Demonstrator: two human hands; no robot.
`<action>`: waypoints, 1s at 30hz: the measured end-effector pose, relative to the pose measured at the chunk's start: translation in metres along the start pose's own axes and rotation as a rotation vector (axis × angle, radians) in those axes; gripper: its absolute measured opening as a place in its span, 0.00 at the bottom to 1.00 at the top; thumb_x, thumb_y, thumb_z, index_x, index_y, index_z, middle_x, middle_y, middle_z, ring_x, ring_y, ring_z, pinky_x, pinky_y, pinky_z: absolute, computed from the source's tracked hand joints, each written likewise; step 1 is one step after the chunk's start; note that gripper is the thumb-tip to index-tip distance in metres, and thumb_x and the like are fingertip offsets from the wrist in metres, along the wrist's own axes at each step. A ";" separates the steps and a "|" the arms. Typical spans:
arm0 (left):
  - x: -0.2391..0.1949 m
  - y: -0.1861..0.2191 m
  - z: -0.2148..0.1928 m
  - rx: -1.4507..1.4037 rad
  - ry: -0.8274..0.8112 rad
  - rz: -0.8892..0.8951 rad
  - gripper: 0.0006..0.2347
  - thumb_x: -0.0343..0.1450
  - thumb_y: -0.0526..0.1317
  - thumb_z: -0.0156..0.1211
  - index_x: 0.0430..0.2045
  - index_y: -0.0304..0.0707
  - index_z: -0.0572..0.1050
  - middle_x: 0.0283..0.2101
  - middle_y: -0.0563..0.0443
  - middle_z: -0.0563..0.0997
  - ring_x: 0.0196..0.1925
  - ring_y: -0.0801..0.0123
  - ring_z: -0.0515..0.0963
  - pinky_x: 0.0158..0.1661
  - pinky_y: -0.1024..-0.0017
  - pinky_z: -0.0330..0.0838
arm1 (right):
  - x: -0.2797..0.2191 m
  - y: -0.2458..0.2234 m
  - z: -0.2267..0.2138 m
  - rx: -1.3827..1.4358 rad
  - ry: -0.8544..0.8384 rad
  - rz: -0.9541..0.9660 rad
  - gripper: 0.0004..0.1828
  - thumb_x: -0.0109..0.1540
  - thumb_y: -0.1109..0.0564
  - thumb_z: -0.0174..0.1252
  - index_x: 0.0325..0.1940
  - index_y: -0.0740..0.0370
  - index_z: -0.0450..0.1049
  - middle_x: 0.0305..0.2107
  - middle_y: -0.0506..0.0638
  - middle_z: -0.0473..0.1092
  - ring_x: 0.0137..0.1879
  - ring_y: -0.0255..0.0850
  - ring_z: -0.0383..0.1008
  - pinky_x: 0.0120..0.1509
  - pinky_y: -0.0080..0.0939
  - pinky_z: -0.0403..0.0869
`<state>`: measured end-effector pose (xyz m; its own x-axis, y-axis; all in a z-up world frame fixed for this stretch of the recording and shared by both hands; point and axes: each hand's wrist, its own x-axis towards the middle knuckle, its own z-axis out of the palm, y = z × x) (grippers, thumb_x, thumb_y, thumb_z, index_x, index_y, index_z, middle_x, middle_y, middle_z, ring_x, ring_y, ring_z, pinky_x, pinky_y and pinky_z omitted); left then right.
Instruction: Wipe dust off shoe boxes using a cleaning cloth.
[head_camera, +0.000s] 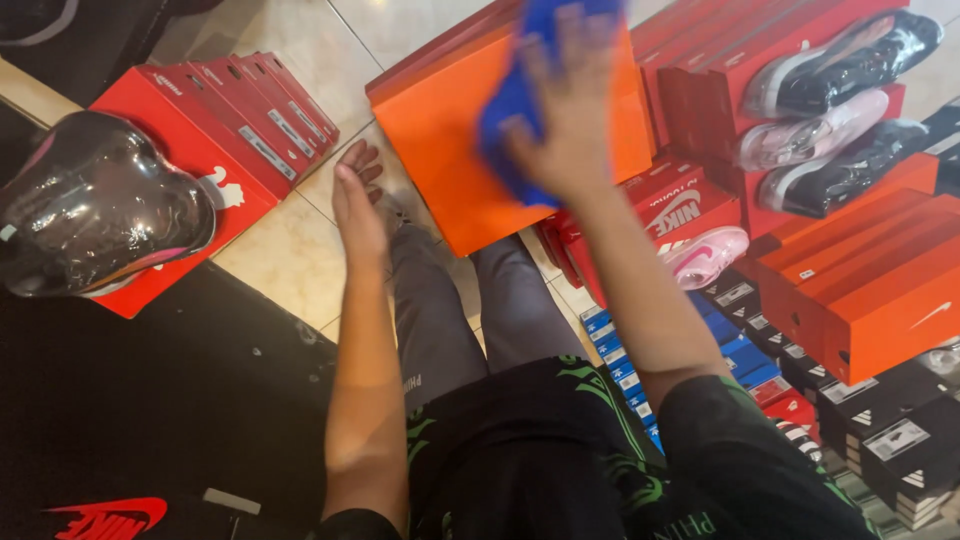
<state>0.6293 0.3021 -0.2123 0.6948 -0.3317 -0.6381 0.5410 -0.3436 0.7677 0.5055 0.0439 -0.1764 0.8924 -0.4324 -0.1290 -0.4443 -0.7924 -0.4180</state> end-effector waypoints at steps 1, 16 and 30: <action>0.000 0.000 0.006 0.006 -0.002 -0.001 0.37 0.71 0.69 0.28 0.61 0.39 0.68 0.59 0.44 0.76 0.56 0.61 0.77 0.51 0.64 0.70 | -0.004 -0.017 0.006 0.004 0.001 0.005 0.43 0.71 0.28 0.47 0.84 0.51 0.53 0.79 0.60 0.35 0.84 0.66 0.29 0.85 0.81 0.37; 0.015 -0.006 0.034 -0.009 0.039 0.141 0.25 0.77 0.54 0.49 0.64 0.38 0.67 0.66 0.48 0.72 0.64 0.66 0.75 0.53 0.68 0.75 | 0.004 -0.020 0.006 -0.004 -0.040 0.013 0.45 0.65 0.42 0.73 0.80 0.57 0.61 0.76 0.64 0.39 0.81 0.72 0.31 0.83 0.79 0.39; 0.007 0.039 0.020 0.211 -0.091 0.176 0.22 0.81 0.49 0.49 0.71 0.54 0.59 0.74 0.49 0.64 0.67 0.76 0.73 0.41 0.75 0.69 | -0.001 0.004 -0.032 -0.068 -0.078 0.040 0.39 0.71 0.43 0.67 0.81 0.57 0.60 0.76 0.63 0.39 0.80 0.70 0.32 0.80 0.82 0.42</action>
<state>0.6453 0.2691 -0.1880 0.7188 -0.4766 -0.5061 0.2988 -0.4455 0.8439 0.5008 0.0275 -0.1491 0.8759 -0.4319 -0.2148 -0.4819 -0.8036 -0.3492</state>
